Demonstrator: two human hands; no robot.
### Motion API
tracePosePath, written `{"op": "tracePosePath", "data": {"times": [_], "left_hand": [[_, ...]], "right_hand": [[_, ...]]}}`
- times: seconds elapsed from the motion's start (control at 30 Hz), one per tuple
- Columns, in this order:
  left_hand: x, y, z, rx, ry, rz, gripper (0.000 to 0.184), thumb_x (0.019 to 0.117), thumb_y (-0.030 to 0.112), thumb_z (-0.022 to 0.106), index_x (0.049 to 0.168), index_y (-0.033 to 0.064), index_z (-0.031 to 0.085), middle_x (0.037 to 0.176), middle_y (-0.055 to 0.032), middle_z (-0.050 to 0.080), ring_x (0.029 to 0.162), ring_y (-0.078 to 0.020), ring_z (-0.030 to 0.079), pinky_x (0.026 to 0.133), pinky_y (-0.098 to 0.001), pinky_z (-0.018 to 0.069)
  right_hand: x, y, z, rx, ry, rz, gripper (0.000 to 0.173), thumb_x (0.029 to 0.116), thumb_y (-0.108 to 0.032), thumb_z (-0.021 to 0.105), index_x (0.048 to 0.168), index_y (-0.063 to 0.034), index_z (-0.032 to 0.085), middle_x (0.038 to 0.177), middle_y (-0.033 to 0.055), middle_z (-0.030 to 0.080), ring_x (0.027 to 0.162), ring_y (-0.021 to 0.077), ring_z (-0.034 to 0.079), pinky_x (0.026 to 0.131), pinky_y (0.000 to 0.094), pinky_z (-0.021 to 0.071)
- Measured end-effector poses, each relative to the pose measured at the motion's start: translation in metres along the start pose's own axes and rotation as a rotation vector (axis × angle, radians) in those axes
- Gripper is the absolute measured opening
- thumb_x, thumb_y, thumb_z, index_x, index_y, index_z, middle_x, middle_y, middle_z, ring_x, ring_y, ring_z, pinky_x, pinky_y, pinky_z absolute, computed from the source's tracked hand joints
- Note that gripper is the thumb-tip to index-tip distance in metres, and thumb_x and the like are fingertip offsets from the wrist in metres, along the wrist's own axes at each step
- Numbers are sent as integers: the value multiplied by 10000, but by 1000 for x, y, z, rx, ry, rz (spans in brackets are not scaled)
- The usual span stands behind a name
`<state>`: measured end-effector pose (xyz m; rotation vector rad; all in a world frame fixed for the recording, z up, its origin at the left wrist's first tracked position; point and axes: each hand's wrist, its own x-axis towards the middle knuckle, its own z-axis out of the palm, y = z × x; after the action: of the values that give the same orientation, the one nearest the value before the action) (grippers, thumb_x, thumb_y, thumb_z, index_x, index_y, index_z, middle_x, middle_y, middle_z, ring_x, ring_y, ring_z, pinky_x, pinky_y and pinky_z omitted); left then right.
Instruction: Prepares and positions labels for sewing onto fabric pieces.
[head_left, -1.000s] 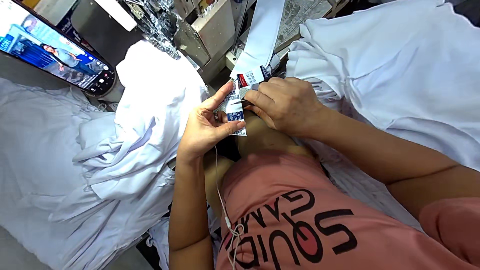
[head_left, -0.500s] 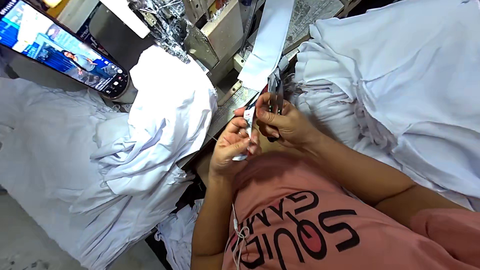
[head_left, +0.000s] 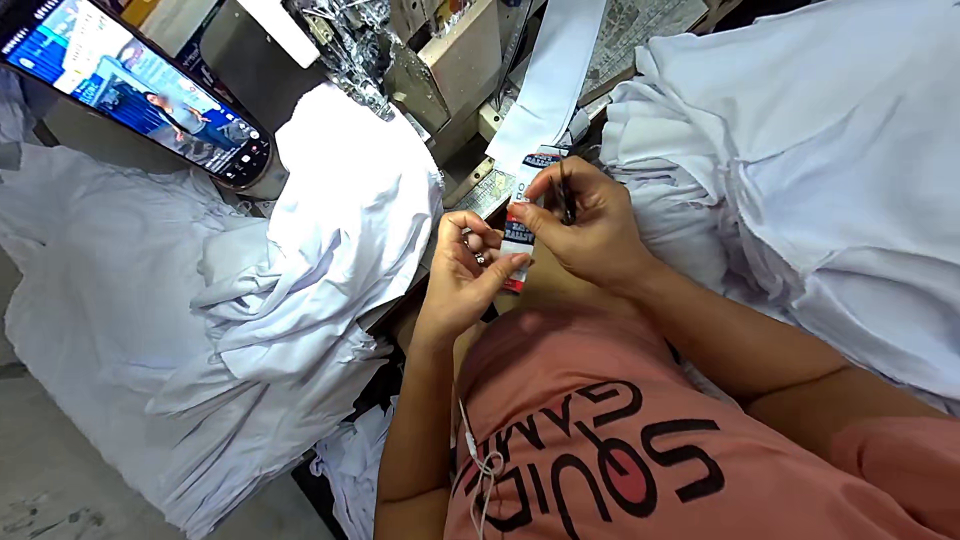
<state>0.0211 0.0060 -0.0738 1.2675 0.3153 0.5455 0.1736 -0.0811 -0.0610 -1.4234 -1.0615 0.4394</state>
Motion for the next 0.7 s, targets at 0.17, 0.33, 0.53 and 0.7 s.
{"op": "tracePosePath", "data": {"times": [0.17,0.33,0.53,0.7], "left_hand": [[7,6,-10,189,-42,31,265,852,-131,680,1052,40,648,969,28,695,803,-24,672,751,-202,595],[15,18,-19,239,-26,-38,445,852,-148,678,1286,-57,642,1234,-43,697,900,-36,702,819,-207,597],[20,24,-21,192,-20,-91,696,794,-199,701,1445,-9,546,1392,-63,634,927,-76,733,805,-228,618],[23,23,-18,128,26,-95,681,802,-197,692,1443,-58,509,1327,-79,663,936,-80,729,838,-244,617]], "right_hand": [[25,9,-11,-302,-142,25,388,1003,-310,647,1233,3,640,926,83,665,751,115,589,677,301,499],[20,-7,-39,-575,-288,-100,637,1034,-530,477,1412,-30,588,1006,141,709,752,240,645,613,436,506],[7,-13,-63,-763,-480,-69,692,1032,-611,373,1362,-76,661,846,108,676,659,251,624,547,432,455],[10,-11,-62,-830,-471,-174,412,1017,-346,566,1301,-74,688,858,125,583,678,289,601,520,404,431]]}}
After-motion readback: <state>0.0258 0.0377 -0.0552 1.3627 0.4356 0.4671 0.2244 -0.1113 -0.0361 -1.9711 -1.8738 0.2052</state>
